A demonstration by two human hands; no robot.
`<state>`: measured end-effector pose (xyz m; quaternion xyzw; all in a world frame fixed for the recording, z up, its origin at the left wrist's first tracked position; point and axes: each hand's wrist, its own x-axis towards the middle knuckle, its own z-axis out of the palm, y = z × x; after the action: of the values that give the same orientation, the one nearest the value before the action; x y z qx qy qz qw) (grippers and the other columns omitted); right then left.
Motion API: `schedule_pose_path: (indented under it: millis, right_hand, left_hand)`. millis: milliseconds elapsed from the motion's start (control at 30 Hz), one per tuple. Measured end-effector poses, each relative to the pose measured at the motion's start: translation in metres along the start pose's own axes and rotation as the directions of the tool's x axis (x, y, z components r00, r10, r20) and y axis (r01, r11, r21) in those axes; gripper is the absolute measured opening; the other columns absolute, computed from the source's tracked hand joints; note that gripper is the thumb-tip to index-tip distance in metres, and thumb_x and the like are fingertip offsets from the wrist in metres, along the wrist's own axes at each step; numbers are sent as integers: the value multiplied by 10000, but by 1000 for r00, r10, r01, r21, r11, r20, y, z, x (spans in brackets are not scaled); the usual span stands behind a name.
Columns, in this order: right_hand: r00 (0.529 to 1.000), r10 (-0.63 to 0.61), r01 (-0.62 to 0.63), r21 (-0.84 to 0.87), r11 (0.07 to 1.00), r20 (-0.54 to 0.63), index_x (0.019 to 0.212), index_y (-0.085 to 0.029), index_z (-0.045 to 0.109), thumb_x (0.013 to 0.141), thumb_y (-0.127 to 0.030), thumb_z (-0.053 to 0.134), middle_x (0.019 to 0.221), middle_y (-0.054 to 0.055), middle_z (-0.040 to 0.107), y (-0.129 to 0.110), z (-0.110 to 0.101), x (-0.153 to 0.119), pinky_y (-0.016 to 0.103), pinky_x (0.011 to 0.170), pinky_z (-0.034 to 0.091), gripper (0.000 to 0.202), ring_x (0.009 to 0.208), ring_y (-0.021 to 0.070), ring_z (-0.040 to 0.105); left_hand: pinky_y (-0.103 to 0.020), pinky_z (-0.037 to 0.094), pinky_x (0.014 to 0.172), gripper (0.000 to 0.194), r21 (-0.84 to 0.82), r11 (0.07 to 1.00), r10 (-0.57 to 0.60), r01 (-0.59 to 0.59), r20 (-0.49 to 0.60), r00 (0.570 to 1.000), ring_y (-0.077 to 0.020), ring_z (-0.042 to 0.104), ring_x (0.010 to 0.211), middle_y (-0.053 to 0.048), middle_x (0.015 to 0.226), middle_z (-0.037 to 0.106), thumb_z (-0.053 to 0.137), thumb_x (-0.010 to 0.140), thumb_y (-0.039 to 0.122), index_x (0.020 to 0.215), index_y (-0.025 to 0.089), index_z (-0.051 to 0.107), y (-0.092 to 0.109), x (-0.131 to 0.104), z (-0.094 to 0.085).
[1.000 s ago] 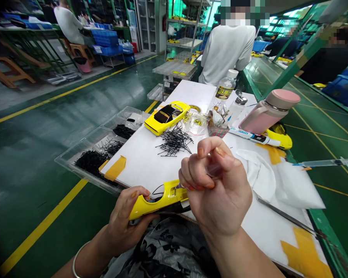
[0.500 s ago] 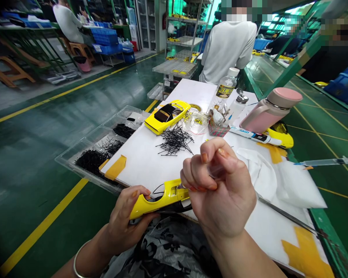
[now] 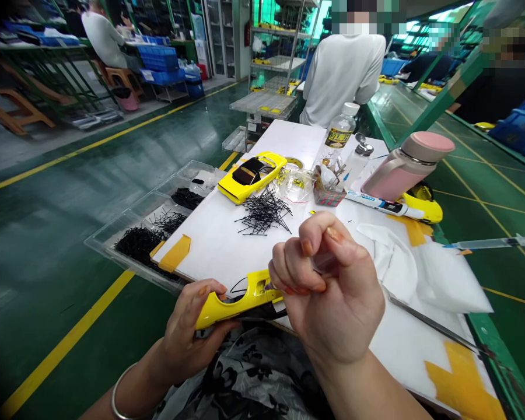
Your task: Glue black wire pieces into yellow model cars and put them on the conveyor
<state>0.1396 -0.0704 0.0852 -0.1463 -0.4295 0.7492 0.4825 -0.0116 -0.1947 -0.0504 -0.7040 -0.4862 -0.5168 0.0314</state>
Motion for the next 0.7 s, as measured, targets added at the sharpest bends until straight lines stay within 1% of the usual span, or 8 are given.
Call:
schedule_pose_path:
  millis: [200,400,467,533,600,633,667,700]
  right_hand:
    - [1000,9,-9,-4,1000,6,705,-223,530,933,-328,507,454,-83,127,0,1,1,227,418,236,252,416,95,150]
    - [999,-14,16,-45,999,31,701,-230,530,924,-350,517,451,-82,130,0,1,4,237,415,223,253,409,97,146]
    - [998,-19,24,-87,996,62,703,-230,550,945,-355,500,458,-81,140,0,1,3,245,427,232,277,410,97,156]
    - [989,-35,63,-187,980,146,711,-230,587,980,-367,482,467,-69,223,-1,0,0,263,445,264,320,413,102,212]
    - [950,-61,177,-367,913,307,730,-232,642,1018,-398,472,495,-37,364,-6,-3,-8,290,476,316,373,437,118,324]
    - [916,-76,271,-470,840,393,749,-234,678,1029,-415,480,517,-16,434,-10,-5,-12,306,496,339,388,459,131,382]
    - [887,-114,378,-561,737,448,764,-234,711,1029,-435,505,536,4,487,-15,-8,-15,323,515,356,391,482,146,427]
    - [868,-179,466,-634,617,464,775,-233,738,1018,-454,541,551,22,519,-21,-12,-18,340,538,372,383,509,162,462]
  left_hand:
    - [-412,560,996,944,21,1000,-9,9,2,1000,-241,581,1170,-166,1225,576,701,858,-5,1649,160,213,0,2,0]
    - [-392,564,983,935,24,1000,-6,6,-12,1000,-238,603,1138,-160,1209,588,696,859,3,1648,162,219,0,5,1]
    - [-397,564,983,941,26,1000,-9,10,-15,1000,-238,604,1137,-156,1210,590,700,858,6,1649,173,218,0,4,1]
    - [-402,564,983,934,27,1000,-13,14,-17,1000,-238,602,1140,-156,1216,592,695,862,8,1648,181,222,0,3,0]
    - [-401,563,983,915,23,1000,-11,12,-23,1000,-237,602,1140,-157,1224,593,688,868,14,1645,182,234,-1,2,0]
    - [-401,560,988,909,22,1000,-14,15,-28,1000,-237,602,1143,-157,1228,595,691,867,18,1642,181,244,-1,2,1]
    - [-403,554,1000,906,22,999,-24,25,-33,999,-238,602,1147,-155,1230,599,698,863,21,1638,179,256,-1,2,1]
    - [-403,547,1015,904,24,999,-44,45,-37,998,-237,602,1151,-149,1229,604,709,858,26,1633,178,270,-1,2,2]
